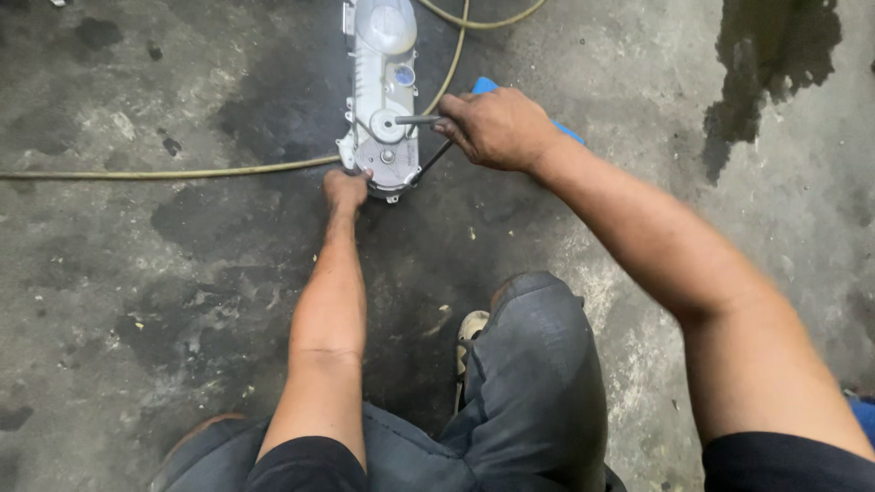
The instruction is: The person uses a T-handle wrench to loosen and remove bolts from the side cover of a small engine block. They then lift the engine to inspect the exposed internal components.
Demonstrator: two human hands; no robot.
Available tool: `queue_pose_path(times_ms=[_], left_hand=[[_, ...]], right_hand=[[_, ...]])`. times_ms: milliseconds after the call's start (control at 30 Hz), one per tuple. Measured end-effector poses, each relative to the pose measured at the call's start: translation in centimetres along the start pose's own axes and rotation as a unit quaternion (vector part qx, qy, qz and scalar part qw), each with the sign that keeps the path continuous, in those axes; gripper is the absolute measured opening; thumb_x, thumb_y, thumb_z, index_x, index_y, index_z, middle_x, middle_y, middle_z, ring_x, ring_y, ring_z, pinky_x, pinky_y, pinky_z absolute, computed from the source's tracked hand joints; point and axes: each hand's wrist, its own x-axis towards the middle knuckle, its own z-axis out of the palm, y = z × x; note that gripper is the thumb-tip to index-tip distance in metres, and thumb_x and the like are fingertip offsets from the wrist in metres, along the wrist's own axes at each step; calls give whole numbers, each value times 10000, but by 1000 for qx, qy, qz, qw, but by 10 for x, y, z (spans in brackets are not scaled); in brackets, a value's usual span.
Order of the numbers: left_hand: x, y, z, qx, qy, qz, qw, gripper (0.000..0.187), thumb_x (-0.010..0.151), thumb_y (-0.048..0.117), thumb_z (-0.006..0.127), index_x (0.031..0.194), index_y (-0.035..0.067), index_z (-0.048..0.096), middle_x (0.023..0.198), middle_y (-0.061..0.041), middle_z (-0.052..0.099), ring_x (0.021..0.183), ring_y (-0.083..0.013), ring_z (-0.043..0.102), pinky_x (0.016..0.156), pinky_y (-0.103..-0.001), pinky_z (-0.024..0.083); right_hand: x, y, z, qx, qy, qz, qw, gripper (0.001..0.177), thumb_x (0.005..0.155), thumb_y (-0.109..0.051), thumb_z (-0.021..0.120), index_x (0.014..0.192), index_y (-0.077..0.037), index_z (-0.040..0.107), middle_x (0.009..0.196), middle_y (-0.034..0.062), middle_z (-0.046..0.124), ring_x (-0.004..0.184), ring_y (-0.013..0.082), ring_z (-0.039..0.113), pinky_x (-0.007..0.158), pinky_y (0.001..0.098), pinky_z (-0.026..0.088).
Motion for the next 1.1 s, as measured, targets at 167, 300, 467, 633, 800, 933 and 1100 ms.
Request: queue_pose_path(times_ms=[167,300,467,633,800,933,1100], left_hand=[[-2,-1,2,-13,-25,-27,999,487,793,289,892,1051,-91,729,1059,-277,739,977,-361,752,850,-441,569],[3,4,3,-75,-17,-50,996,461,768,250,874,1060,-78,736,1068,-256,754,991,-339,766,852,-430,571],[8,-7,8,-67,-17,-51,996,530,775,267,885,1098,-108,695,1112,-282,724,1029,-362,743,861,-439,574],[8,-1,11,25,-3,-25,999,558,811,389,861,1073,-83,723,1107,-304,710,1060,-408,713,909,-457,552],[3,2,6,22,16,-14,1000,552,805,431,859,1014,-66,746,1072,-305,717,1045,-412,720,912,-456,552],[2,3,5,19,8,-25,999,547,777,430,861,1001,-58,753,1059,-303,724,1035,-404,727,915,-441,555],[-4,1,4,18,17,-35,999,550,767,432,867,972,-66,757,1050,-305,717,1032,-409,718,908,-444,550]], right_hand=[[12,-3,12,109,110,221,963,346,1090,-370,567,1190,-40,594,888,231,714,852,473,686,739,585,536],[19,-7,-6,30,-10,246,969,482,1053,-172,467,1510,-27,420,937,282,717,848,472,704,752,573,565],[18,-1,-57,-222,-200,-153,942,403,1056,-207,466,1451,-154,526,1347,146,597,1143,314,655,1039,560,470],[38,6,-69,-425,-78,-416,800,347,936,-339,468,1243,-277,617,1546,48,518,1556,230,354,1245,676,180],[49,-4,-49,-427,-178,-399,792,421,1060,-395,320,1145,-207,688,1215,-24,664,1401,197,446,1258,649,116],[42,-10,-53,-289,-291,-169,896,529,1096,-402,321,899,-171,754,1091,57,718,1295,219,542,1278,608,142],[32,-25,-48,-177,-212,28,961,506,1088,-368,435,857,-81,782,1002,202,758,1097,366,689,1065,472,495]])
